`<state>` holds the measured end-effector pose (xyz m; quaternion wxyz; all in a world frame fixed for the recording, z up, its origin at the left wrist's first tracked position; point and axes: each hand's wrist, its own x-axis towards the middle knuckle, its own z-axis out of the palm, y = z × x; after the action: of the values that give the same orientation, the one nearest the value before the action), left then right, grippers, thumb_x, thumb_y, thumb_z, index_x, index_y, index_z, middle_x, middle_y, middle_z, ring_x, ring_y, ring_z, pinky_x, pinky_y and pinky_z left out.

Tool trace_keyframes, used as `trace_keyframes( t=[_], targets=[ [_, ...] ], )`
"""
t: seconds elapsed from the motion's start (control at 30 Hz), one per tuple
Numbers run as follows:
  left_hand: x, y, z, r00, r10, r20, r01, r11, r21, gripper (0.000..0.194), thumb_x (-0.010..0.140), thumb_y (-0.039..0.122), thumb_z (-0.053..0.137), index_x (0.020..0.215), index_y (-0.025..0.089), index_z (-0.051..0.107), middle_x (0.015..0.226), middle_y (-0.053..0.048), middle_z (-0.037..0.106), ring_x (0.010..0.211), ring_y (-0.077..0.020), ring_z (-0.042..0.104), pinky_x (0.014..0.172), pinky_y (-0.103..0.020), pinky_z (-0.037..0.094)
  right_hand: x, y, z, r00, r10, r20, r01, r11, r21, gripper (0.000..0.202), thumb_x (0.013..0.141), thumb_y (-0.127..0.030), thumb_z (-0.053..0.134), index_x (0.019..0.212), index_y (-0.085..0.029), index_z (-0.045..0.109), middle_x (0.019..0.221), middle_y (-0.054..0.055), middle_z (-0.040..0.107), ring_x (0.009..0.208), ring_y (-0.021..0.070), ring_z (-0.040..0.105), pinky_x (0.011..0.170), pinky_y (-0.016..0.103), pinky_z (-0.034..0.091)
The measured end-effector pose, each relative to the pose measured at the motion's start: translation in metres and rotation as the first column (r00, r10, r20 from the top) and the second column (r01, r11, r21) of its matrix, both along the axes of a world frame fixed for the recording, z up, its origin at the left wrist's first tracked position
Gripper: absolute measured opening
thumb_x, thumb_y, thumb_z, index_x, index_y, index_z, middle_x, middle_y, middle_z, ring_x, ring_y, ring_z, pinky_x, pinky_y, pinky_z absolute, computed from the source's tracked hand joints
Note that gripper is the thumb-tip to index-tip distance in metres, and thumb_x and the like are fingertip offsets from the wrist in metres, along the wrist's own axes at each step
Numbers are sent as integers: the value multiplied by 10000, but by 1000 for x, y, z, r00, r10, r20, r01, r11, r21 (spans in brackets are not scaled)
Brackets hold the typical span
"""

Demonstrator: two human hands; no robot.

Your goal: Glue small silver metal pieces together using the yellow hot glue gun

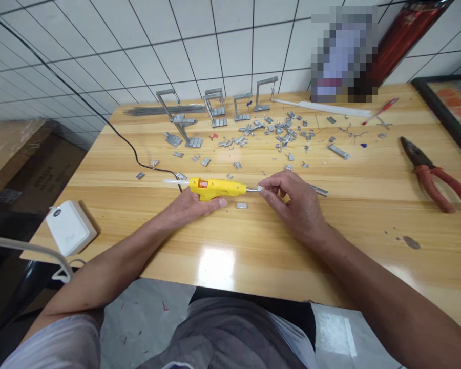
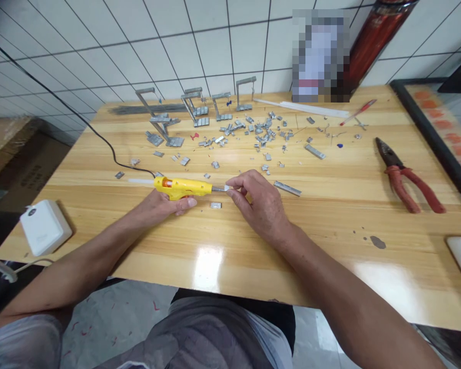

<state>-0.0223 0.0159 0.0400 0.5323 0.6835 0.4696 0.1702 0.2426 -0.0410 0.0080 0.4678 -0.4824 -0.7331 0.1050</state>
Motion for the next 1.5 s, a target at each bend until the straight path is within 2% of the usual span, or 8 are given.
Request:
trace_keyframes(
  t=[0.13, 0.4, 0.63, 0.93, 1.23, 1.5],
  targets=[
    [-1, 1, -1, 1000, -9, -4, 9, 1000, 18, 346, 847, 482, 788, 736, 202, 617, 587, 33, 557, 740, -188, 641, 698, -271, 520, 0, 0, -1, 1000, 9, -10, -9, 1000, 28, 120, 983, -146, 669, 1029, -256, 687, 858, 6, 708, 736, 157, 636, 645, 308, 490],
    [2, 0, 2, 1000, -1, -4, 1, 1000, 17, 329, 816, 459, 789, 703, 212, 603, 572, 38, 532, 720, -182, 613, 671, -264, 498, -1, 1, 0, 1000, -9, -6, 9, 1000, 5, 109, 981, -166, 668, 1023, -263, 692, 852, 11, 713, 736, 168, 642, 640, 322, 500],
    [2, 0, 3, 1000, -3, -24, 4, 1000, 26, 326, 811, 494, 786, 739, 207, 650, 562, 35, 545, 662, -169, 591, 592, -247, 468, -1, 0, -1, 1000, -15, -12, 15, 1000, -9, 111, 980, -170, 661, 1020, -265, 703, 862, 14, 726, 741, 172, 650, 670, 334, 528],
    [1, 0, 2, 1000, -5, -20, 5, 1000, 20, 358, 824, 456, 781, 664, 211, 574, 583, 34, 546, 714, -174, 611, 658, -256, 490, -1, 0, 0, 1000, -7, -21, 7, 1000, -10, 104, 985, -167, 664, 1014, -262, 694, 858, 14, 718, 744, 169, 648, 650, 324, 506],
    [2, 0, 4, 1000, -1, -17, 1, 1000, 1, 333, 819, 458, 786, 687, 205, 614, 604, 24, 577, 725, -181, 624, 664, -262, 496, -1, 0, 0, 1000, -12, -4, 12, 1000, -6, 98, 986, -176, 662, 1016, -265, 691, 839, 10, 706, 731, 166, 640, 635, 323, 498],
    [-2, 1, -3, 1000, 10, 6, -10, 1000, -2, 352, 821, 436, 810, 684, 202, 586, 616, 40, 563, 699, -148, 590, 658, -243, 480, -2, 0, -1, 999, -12, -35, 13, 1000, 12, 108, 978, -163, 670, 1016, -260, 696, 862, 12, 717, 731, 163, 639, 648, 322, 505]
  ],
)
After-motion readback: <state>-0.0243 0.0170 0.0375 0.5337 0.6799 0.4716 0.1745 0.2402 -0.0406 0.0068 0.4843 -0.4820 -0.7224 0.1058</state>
